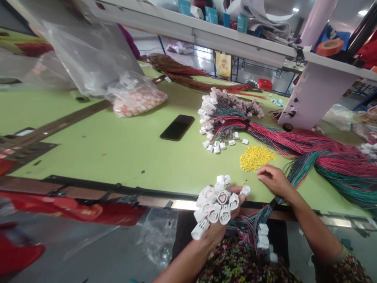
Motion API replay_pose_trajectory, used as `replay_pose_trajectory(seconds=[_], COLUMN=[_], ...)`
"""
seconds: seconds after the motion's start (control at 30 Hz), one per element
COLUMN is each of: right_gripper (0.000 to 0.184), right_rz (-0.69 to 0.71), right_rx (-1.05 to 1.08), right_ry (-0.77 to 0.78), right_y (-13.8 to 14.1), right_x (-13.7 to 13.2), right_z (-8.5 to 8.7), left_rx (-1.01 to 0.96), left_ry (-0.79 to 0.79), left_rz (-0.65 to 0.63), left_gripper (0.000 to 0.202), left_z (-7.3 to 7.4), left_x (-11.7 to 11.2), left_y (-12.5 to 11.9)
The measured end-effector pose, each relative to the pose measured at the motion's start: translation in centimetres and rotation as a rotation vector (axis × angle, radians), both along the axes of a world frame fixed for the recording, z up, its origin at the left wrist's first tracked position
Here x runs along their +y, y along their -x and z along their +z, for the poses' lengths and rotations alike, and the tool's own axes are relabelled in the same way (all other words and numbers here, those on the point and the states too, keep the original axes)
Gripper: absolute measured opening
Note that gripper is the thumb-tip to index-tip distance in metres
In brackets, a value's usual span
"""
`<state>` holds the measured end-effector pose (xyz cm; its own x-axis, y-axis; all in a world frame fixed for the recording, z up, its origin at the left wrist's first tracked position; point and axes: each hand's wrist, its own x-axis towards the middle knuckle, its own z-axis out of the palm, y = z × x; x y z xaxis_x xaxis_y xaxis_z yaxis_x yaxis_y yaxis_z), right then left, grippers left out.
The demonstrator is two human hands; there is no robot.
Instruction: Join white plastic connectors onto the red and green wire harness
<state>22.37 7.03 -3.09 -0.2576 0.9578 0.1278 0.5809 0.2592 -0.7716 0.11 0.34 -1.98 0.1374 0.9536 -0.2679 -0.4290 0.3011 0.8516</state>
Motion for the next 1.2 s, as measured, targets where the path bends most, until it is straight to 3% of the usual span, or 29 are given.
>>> replay_pose_trajectory(seconds=[0.17, 0.37, 0.53, 0.67, 0.8, 0.93, 1.07, 1.2], right_gripper=[0.009, 0.013, 0.006, 0.014, 0.015, 0.010, 0.006, 0.012], right_rz=[0.087, 0.161, 0.155, 0.148, 0.138, 0.105, 0.110, 0.132], right_rx=[-0.065, -0.147, -0.212, -0.215, -0.157, -0.051, 0.181, 0.211], right_ry=[-0.014, -0.020, -0.031, -0.056, -0.079, -0.111, -0.244, -0.394], right_y=[1.5, 3.2, 4.5, 4.8, 4.2, 3.8, 3.8, 3.9], right_x=[-0.7, -0.7, -0.4, -0.3, -0.7, -1.6, -3.1, -4.1], right_z=[1.1, 1.4, 1.0, 0.3, 0.0, 0.9, 1.8, 1.5], left_rx=[-0.075, -0.077, -0.070, -0.063, -0.064, -0.025, 0.007, -0.003], left_ry=[0.023, 0.024, 0.015, 0.011, 0.041, 0.042, 0.025, 0.010], left_rz=[0.165, 0.159, 0.167, 0.161, 0.155, 0.146, 0.074, 0.061], left_gripper=[0.043, 0.047, 0.048, 0.047, 0.048, 0.047, 0.042, 0.039], left_z=[-0.3, -0.3, -0.1, -0.1, -0.1, 0.1, 0.4, 0.7], left_x=[-0.8, -1.1, -0.9, -0.9, -0.8, -0.6, -0.3, -0.1], left_y=[-0.2, -0.2, -0.4, -0.4, -0.4, -0.4, -0.4, -0.3])
